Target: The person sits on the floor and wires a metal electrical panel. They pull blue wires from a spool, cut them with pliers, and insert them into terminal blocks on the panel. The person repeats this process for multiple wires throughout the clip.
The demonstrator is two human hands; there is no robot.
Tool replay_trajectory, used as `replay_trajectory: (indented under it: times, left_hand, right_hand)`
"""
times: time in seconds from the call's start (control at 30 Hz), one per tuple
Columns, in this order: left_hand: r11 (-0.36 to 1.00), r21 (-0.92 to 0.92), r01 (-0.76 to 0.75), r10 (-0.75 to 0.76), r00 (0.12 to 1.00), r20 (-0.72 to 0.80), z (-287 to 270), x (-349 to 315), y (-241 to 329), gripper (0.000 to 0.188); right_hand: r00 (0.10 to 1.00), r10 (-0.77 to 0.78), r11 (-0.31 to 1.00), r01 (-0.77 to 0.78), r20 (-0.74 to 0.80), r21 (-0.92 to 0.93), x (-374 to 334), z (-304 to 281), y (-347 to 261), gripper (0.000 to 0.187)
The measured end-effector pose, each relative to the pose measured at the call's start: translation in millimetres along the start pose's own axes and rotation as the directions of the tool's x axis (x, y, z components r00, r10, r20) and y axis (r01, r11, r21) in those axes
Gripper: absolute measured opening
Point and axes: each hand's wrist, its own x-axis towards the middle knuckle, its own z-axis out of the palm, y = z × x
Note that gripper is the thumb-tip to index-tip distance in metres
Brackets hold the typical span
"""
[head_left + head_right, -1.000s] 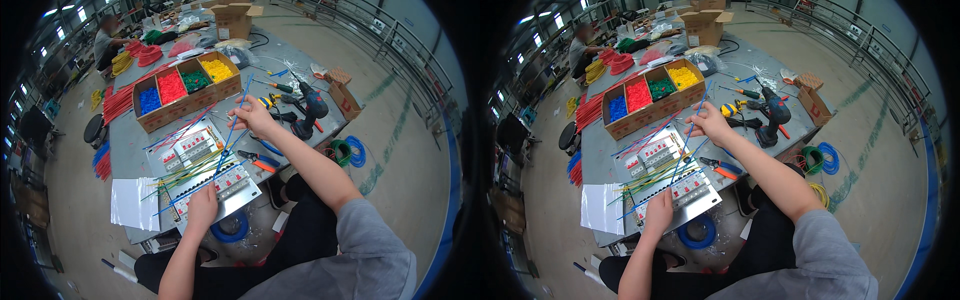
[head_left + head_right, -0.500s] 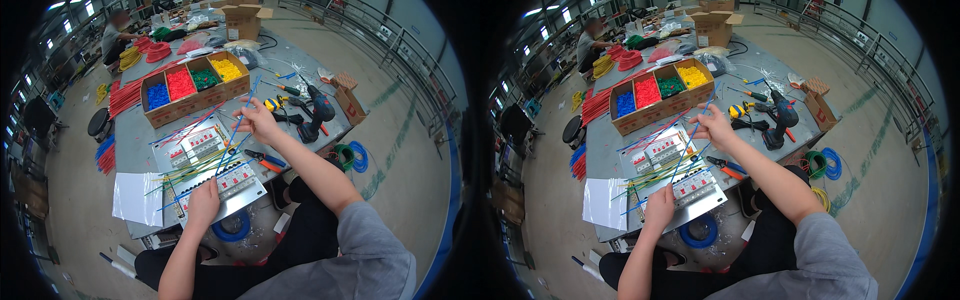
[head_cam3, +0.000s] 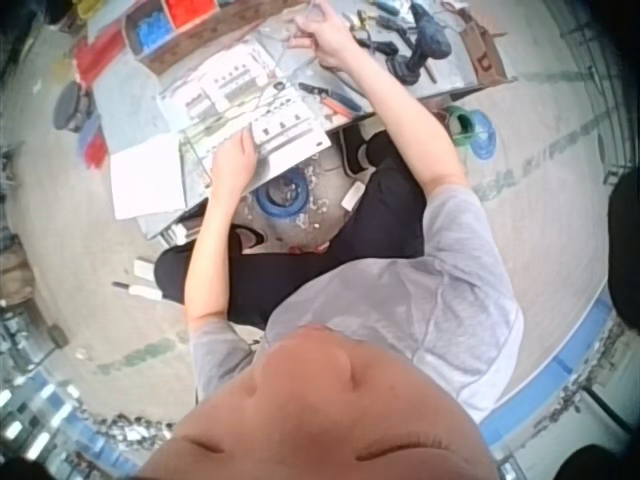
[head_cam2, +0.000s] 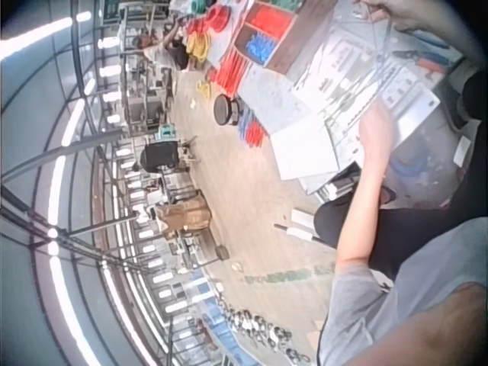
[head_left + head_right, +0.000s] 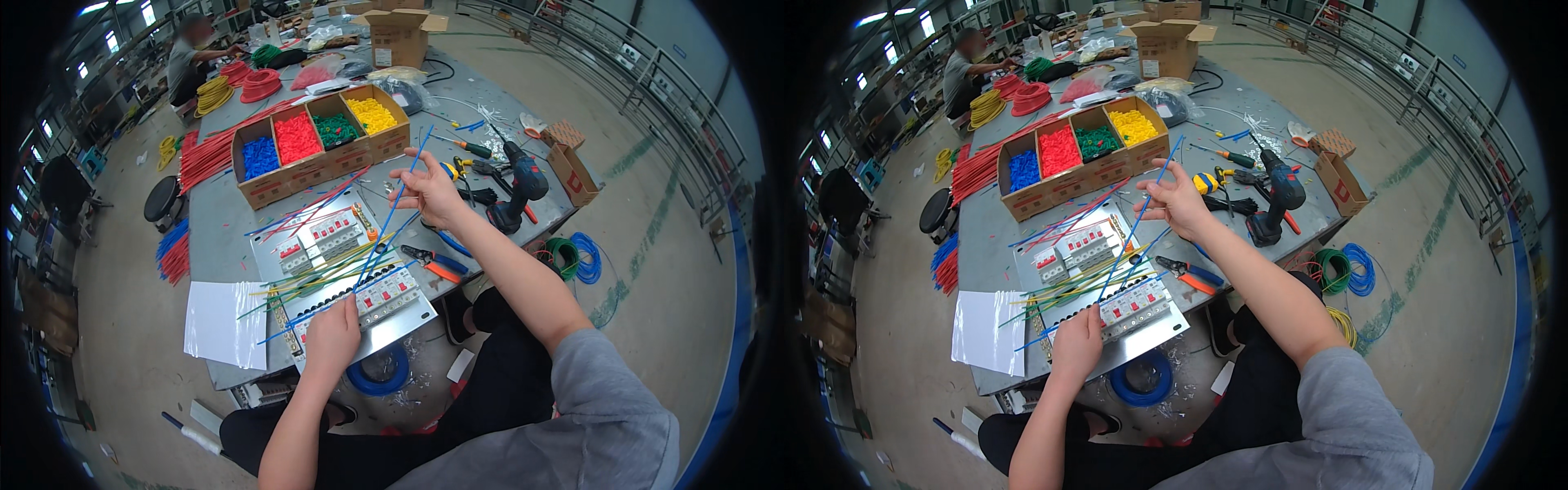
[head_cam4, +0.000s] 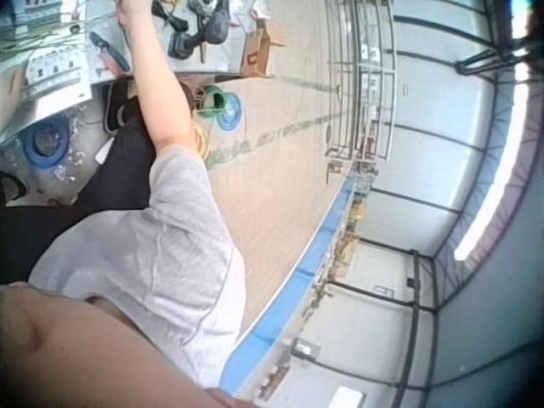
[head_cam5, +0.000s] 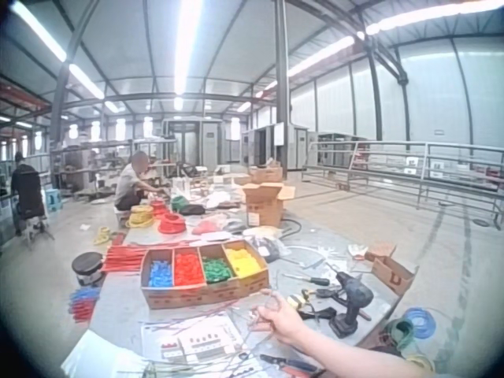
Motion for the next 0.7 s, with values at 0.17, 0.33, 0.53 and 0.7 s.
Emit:
replay_trajectory:
  times: [0.17,0.33,0.53,0.7]
  left_hand:
    - [0.999,0.016,0.049,-0.049,0.998,0.043,-3.6,-2.8,2.7,0.042]
    - [0.997,0.017,0.071,-0.072,0.996,0.058,-5.5,-5.0,5.9,0.043]
    - [0.999,0.022,0.047,-0.048,0.998,0.047,-7.2,-6.9,5.8,0.043]
    - [0.999,0.032,0.024,-0.025,0.999,0.04,-6.5,-8.1,5.5,0.042]
  right_hand:
    - [1.0,-0.008,0.999,0.009,-0.002,0.04,0.7,-4.9,-4.8,0.063]
    - [0.999,-0.032,0.999,0.032,0.008,0.005,3.8,-10.2,-7.3,0.068]
    - [1.0,-0.017,0.999,0.017,0.005,0.039,5.4,-13.5,-14.0,0.07]
    - [0.999,-0.05,0.999,0.051,0.021,-0.017,5.6,-15.5,-13.4,0.073]
